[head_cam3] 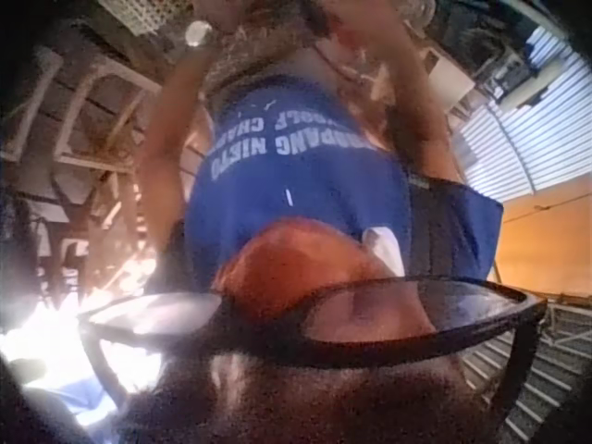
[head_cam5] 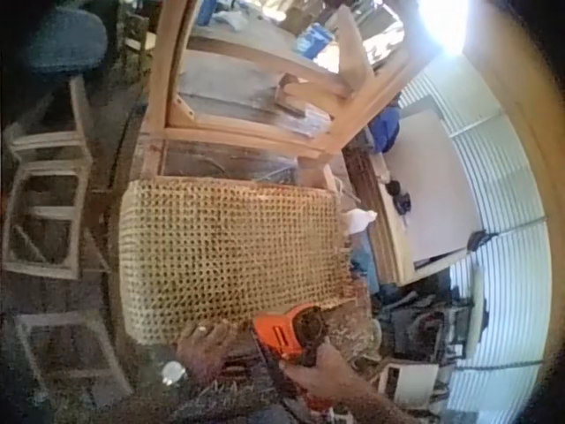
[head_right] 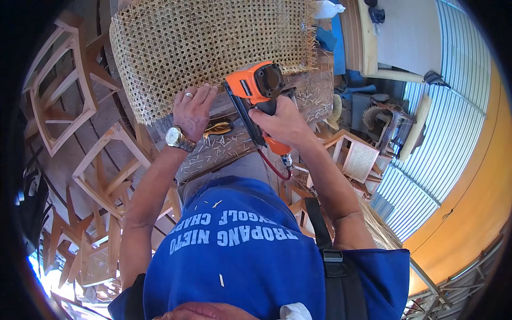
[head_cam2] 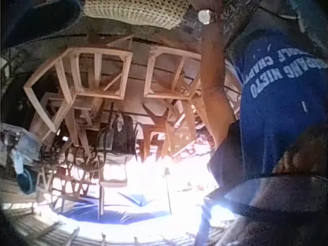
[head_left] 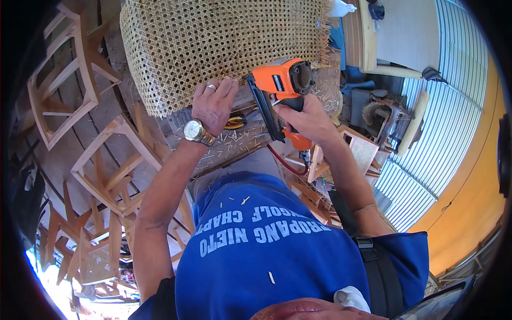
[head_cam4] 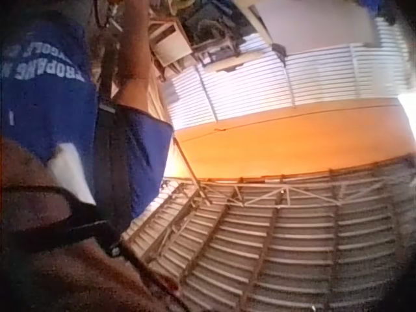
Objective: Attaching cane webbing to a wooden chair seat frame using a pneumatic stapler, glue, and a hammer.
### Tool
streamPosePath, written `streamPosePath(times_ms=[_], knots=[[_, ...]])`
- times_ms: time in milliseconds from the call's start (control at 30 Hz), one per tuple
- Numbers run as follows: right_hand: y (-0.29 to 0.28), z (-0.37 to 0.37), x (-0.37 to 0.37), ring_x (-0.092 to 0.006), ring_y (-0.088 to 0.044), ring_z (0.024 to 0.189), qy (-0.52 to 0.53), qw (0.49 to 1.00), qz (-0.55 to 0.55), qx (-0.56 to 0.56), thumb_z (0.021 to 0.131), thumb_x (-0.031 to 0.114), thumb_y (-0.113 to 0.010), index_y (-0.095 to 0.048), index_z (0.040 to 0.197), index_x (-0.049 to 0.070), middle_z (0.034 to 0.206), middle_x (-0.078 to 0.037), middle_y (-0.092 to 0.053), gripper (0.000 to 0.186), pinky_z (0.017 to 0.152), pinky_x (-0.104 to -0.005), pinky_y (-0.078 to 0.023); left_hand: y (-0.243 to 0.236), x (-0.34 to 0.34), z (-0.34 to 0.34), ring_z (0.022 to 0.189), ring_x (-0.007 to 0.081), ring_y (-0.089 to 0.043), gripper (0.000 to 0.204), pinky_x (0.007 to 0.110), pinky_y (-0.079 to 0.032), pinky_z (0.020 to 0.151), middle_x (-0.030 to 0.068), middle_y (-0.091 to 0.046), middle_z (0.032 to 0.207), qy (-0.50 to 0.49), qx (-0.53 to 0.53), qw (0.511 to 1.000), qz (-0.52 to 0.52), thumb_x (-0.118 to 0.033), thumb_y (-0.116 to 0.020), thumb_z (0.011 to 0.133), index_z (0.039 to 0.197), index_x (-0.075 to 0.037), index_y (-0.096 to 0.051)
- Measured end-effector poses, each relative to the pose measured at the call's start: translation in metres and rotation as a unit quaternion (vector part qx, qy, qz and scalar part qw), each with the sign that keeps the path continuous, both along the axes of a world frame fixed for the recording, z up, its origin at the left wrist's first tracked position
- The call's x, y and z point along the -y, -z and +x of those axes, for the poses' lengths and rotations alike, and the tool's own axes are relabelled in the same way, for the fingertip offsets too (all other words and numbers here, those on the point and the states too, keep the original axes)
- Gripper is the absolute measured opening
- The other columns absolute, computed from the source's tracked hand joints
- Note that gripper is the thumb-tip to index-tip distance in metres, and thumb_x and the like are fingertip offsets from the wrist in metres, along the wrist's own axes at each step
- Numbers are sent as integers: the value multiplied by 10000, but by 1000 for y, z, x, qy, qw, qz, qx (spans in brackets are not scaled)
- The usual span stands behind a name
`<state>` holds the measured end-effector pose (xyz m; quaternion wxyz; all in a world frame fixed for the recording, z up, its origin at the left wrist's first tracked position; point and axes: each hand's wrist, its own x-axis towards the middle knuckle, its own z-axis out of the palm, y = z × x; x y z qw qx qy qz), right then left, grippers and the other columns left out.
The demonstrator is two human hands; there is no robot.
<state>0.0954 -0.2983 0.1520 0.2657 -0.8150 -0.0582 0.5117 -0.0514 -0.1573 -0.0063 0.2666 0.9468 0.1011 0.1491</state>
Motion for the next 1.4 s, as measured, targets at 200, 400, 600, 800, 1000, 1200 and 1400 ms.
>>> streamPosePath(times_ms=[200, 400, 600, 800, 1000, 1200, 1400], knots=[[12, -3, -1, -80, -564, 579, -24, 999, 0, 41, 913, 159, -683, -669, 1011, 39, 687, 4, -613, 156, 530, -288, -464, 1, -2, 2, 973, 203, -613, 388, 353, -470, 800, 30, -656, 1123, 4, 22, 1000, -5, -116, -621, 798, 1182, -72, -661], [2, 5, -24, -90, -575, 587, -79, 991, -106, 13, 919, 173, -680, -662, 1007, 42, 675, -3, -608, 158, 532, -297, -462, 3, -4, -2, 996, 199, -592, 349, 350, -464, 804, 34, -616, 1099, 12, 28, 999, -15, -146, -621, 806, 1143, -67, -665], [-2, 25, -36, -106, -588, 599, -184, 976, -112, 33, 886, 159, -681, -667, 1039, 39, 682, -17, -624, 195, 554, -310, -478, 1, -4, -2, 1031, 198, -574, 327, 354, -461, 819, 35, -578, 1089, 9, 23, 1000, -19, -160, -619, 808, 1116, -63, -669], [-7, 25, -42, -113, -586, 637, -198, 972, -116, 47, 870, 134, -682, -677, 1118, 54, 727, -33, -645, 261, 616, -319, -498, 6, -2, -1, 1022, 199, -583, 337, 352, -466, 810, 34, -592, 1095, 0, 45, 999, -26, -148, -623, 804, 1124, -58, -676], [5, 22, -30, -121, -566, 671, -201, 974, -89, 63, 868, 121, -691, -671, 1085, 55, 744, -25, -650, 227, 668, -335, -503, 8, 3, -2, 1003, 213, -607, 356, 365, -483, 808, 45, -619, 1085, -12, 52, 998, -21, -132, -624, 808, 1149, -43, -677], [-9, 16, -32, -114, -597, 618, -132, 987, -83, 39, 884, 124, -693, -659, 1021, 12, 720, -37, -639, 180, 594, -315, -491, 5, -2, -11, 1106, 229, -614, 370, 378, -501, 893, 66, -638, 1213, -7, 42, 997, -58, -114, -616, 823, 1181, -43, -678], [-23, -10, -22, -103, -597, 568, -26, 998, -32, 43, 891, 146, -716, -664, 973, 31, 651, -22, -616, 151, 535, -294, -468, -2, -33, -53, 1229, 230, -564, 442, 407, -478, 1006, 61, -618, 1320, -42, 59, 997, -10, -103, -617, 822, 1263, -86, -655]])
